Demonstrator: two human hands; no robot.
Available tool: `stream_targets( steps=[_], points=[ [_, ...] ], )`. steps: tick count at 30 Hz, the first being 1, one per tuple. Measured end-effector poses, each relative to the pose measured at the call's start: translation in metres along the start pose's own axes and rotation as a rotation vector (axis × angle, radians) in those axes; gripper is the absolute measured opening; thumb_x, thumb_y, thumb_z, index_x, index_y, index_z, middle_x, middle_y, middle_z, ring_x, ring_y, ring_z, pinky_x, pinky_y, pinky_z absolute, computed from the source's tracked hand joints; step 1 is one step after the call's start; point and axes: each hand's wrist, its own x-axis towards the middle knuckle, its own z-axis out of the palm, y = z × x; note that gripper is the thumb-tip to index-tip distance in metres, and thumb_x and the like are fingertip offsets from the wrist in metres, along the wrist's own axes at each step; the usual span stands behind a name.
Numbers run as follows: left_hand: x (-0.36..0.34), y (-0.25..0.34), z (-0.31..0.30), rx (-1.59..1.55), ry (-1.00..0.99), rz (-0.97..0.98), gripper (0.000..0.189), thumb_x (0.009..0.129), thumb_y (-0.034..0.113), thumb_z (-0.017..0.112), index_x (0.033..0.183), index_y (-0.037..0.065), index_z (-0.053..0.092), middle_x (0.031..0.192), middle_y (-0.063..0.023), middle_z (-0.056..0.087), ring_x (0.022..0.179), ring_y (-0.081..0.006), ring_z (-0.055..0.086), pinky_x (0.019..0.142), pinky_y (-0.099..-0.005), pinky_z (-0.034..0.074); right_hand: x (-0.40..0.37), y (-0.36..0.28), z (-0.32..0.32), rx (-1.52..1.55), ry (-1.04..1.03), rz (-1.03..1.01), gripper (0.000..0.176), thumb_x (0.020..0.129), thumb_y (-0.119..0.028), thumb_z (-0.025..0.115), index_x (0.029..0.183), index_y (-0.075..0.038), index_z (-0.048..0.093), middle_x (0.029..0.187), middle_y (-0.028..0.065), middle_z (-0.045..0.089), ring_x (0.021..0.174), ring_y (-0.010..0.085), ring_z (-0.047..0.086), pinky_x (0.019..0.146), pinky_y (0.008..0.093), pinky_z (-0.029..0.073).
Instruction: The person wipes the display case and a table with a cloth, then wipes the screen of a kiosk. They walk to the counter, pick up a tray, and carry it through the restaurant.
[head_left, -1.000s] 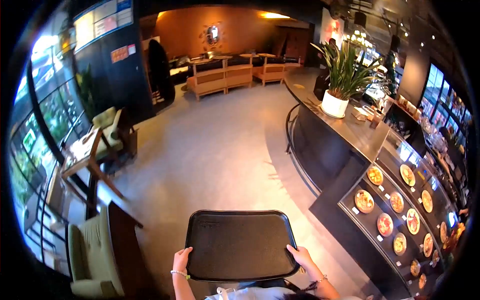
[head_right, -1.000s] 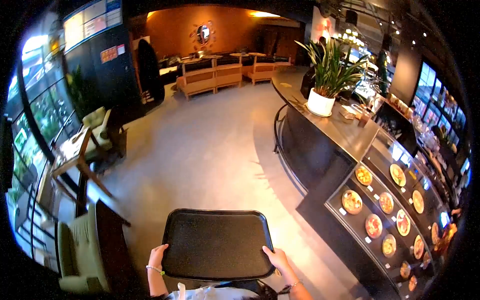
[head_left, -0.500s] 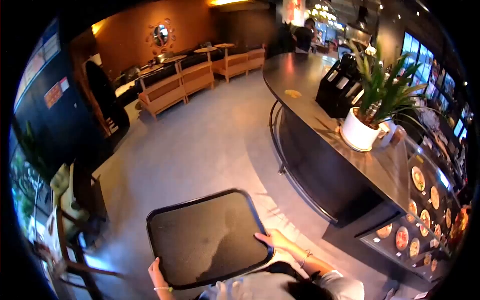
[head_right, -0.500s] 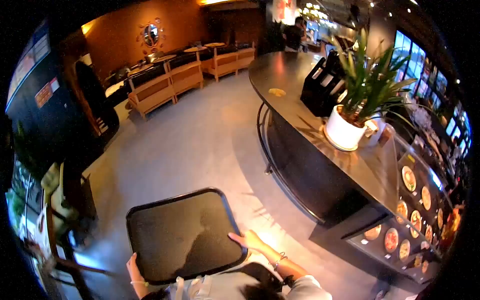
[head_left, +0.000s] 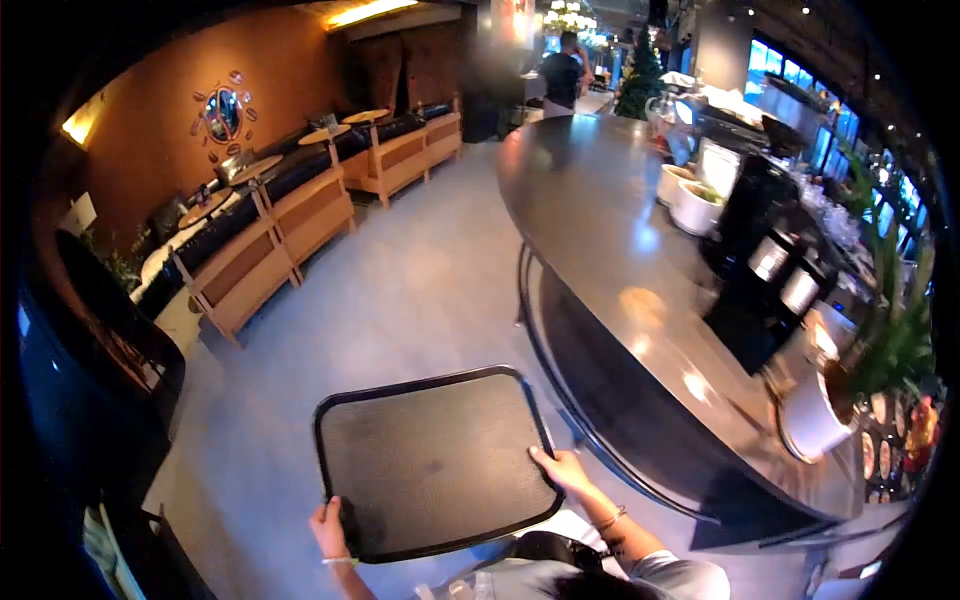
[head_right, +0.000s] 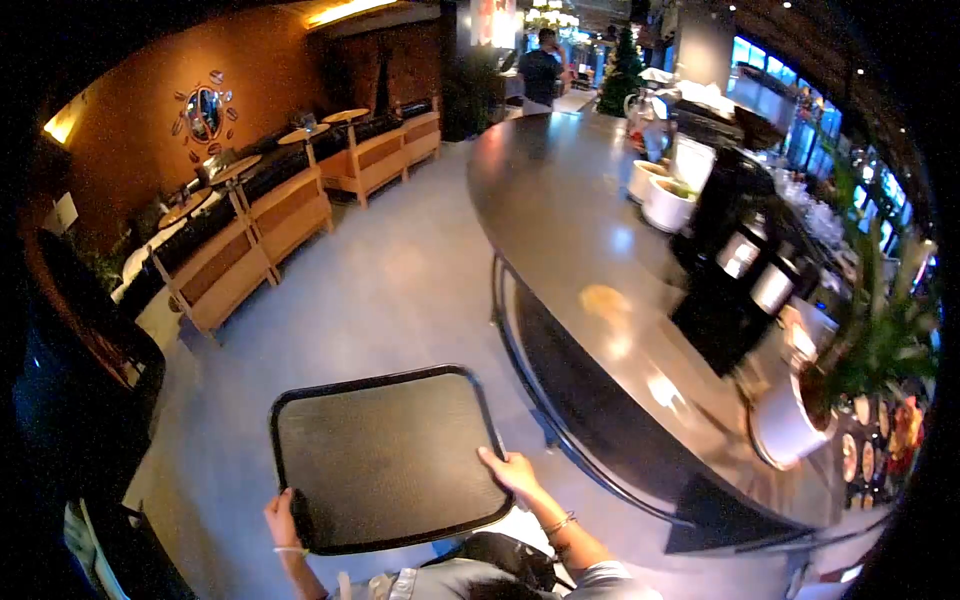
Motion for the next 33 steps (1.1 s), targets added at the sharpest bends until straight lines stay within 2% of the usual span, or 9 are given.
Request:
stream_targets(
  steps=[4,8,11,18,20,22,24,27,33],
  points=[
    [0.157,0.037,0.091,0.430,-0.060,0.091,0.031,0.073,0.018,0.058,0.051,0.003,0.041,0.050,0.0044,0.039,0.051,-0.0068,0.032,0.044,-0.0232,0.027,0.148,-0.111,0.020,0.026,-0.093,-0.179,0.039,0.077,-0.037,0.054,0.085,0.001,0.060,0.071,0.0058,0.060,0.064,0.0128,0.056,0.058,0.0259,0.044],
    [0.305,0.061,0.150,0.214,-0.123,-0.026,0.027,0.073,0.023,0.058,0.065,-0.002,0.054,0.057,0.0003,0.048,0.054,-0.0090,0.039,0.050,-0.0249,0.034,0.259,-0.221,0.052,-0.038,-0.125,-0.079,0.041,0.077,-0.037,0.054,0.082,0.004,0.059,0.069,0.0051,0.058,0.063,0.0104,0.052,0.058,0.0257,0.043],
    [0.411,0.041,0.209,0.130,0.177,-0.068,0.021,0.072,0.019,0.059,0.072,-0.002,0.055,0.062,-0.0003,0.051,0.058,-0.0092,0.042,0.055,-0.0233,0.036,0.391,-0.245,0.085,0.043,-0.136,-0.157,0.046,0.075,-0.043,0.055,0.076,0.003,0.058,0.066,0.0045,0.057,0.062,0.0110,0.051,0.058,0.0269,0.042],
    [0.717,0.024,0.373,0.151,-0.125,0.020,0.014,0.070,0.009,0.056,0.074,-0.005,0.055,0.065,-0.0046,0.055,0.061,-0.0108,0.049,0.058,-0.0248,0.040,0.637,-0.408,0.132,-0.065,0.021,-0.085,0.064,0.067,-0.057,0.054,0.078,0.006,0.058,0.071,0.0133,0.059,0.070,0.0189,0.057,0.064,0.0320,0.043],
    [0.787,0.069,0.432,0.364,-0.188,-0.011,0.018,0.071,0.011,0.054,0.080,-0.005,0.056,0.066,-0.0081,0.058,0.060,-0.0115,0.050,0.057,-0.0281,0.041,0.735,-0.403,0.139,-0.032,0.016,0.045,0.058,0.069,-0.050,0.057,0.082,0.007,0.058,0.075,0.0108,0.059,0.071,0.0150,0.055,0.066,0.0276,0.043],
    [0.861,0.076,0.490,0.433,-0.150,0.134,0.019,0.071,0.013,0.054,0.081,-0.004,0.056,0.062,-0.0067,0.057,0.056,-0.0093,0.048,0.054,-0.0268,0.040,0.746,-0.516,0.127,-0.090,0.129,0.129,0.055,0.073,-0.044,0.056,0.086,0.010,0.055,0.076,0.0116,0.059,0.074,0.0169,0.055,0.068,0.0266,0.043],
    [0.926,0.107,0.559,0.405,-0.310,-0.041,0.023,0.071,0.017,0.056,0.084,-0.002,0.057,0.064,-0.0081,0.058,0.057,-0.0095,0.050,0.055,-0.0269,0.041,0.826,-0.524,0.117,-0.120,0.241,0.090,0.053,0.074,-0.043,0.055,0.085,0.009,0.055,0.074,0.0118,0.059,0.069,0.0169,0.056,0.064,0.0264,0.044],
    [1.041,0.139,0.720,0.580,-0.495,0.180,0.030,0.073,0.023,0.052,0.094,0.001,0.053,0.080,-0.0199,0.057,0.079,-0.0323,0.055,0.066,-0.0344,0.042,0.994,-0.571,0.078,0.220,0.225,0.159,0.047,0.075,-0.040,0.056,0.082,0.006,0.057,0.072,0.0084,0.058,0.061,0.0141,0.054,0.057,0.0257,0.043],
    [1.214,0.142,0.929,0.896,-0.335,0.329,0.027,0.074,0.015,0.047,0.099,0.005,0.049,0.086,-0.0218,0.054,0.081,-0.0388,0.051,0.067,-0.0451,0.041,1.252,-0.668,0.032,0.038,0.317,0.084,0.041,0.076,-0.034,0.057,0.085,0.006,0.058,0.071,0.0050,0.057,0.066,0.0130,0.053,0.061,0.0260,0.042]
  ],
)
